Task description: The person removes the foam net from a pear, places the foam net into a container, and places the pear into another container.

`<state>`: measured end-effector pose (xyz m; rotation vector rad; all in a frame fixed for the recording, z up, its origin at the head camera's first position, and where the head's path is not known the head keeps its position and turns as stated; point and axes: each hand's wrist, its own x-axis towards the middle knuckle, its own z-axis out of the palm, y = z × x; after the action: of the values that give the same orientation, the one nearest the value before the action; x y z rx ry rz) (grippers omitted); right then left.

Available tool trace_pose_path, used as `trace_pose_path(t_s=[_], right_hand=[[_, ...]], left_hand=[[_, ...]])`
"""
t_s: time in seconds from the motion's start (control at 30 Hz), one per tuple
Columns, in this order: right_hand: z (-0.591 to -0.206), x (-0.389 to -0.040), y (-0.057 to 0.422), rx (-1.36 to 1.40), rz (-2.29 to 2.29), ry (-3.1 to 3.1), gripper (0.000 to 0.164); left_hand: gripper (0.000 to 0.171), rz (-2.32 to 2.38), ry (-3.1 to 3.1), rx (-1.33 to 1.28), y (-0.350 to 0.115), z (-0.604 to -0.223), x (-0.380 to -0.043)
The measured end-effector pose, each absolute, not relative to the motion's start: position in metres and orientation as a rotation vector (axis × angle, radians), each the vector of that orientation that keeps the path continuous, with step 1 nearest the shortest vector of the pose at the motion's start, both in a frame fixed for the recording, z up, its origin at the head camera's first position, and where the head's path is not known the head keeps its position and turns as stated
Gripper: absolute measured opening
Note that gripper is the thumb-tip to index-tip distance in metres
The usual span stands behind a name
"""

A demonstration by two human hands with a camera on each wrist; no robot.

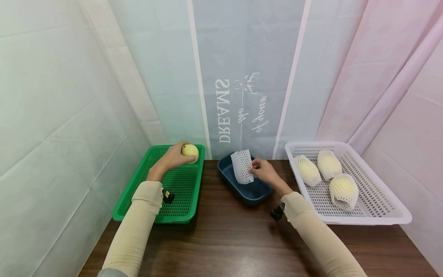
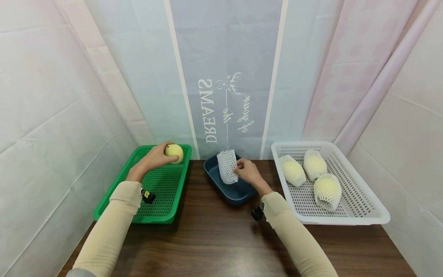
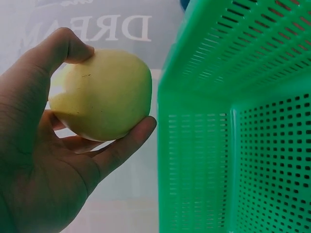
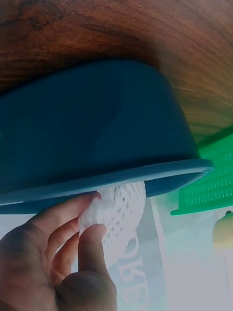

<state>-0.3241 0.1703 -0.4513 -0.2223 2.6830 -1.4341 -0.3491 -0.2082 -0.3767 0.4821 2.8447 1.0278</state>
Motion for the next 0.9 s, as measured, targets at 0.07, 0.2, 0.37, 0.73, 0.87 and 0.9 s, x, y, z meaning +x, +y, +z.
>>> trace_pose_path(t_s=[0.07, 0.2, 0.37, 0.73, 0.87, 0.9], right_hand=[[-0.452, -0.325, 0.17, -0.209, -1.43, 2.676, 0.034], [-0.453, -0.327, 0.168, -0.188, -1.394, 2.685, 0.034], [-0.455, -0.329, 0.168, -0.173, -1.351, 2.698, 0.031], [-0.466, -0.336, 0.171, -0.161, -1.136, 2.761, 0.028], [-0.467, -0.338, 0.171, -0.122, -1.085, 2.766, 0.028], [-0.467, -0.338, 0.17, -0.107, -1.075, 2.763, 0.027]], left_hand=[[0.072, 1.02, 2.848, 0.48, -0.21, -0.378, -0.351], [0.073, 1.01, 2.85, 0.477, -0.211, -0.381, -0.353], [0.074, 0.999, 2.85, 0.452, -0.213, -0.384, -0.356], [0.078, 0.964, 2.819, 0.386, -0.217, -0.397, -0.365], [0.078, 0.949, 2.813, 0.373, -0.217, -0.401, -0.367], [0.078, 0.947, 2.81, 0.366, -0.216, -0.403, -0.368]])
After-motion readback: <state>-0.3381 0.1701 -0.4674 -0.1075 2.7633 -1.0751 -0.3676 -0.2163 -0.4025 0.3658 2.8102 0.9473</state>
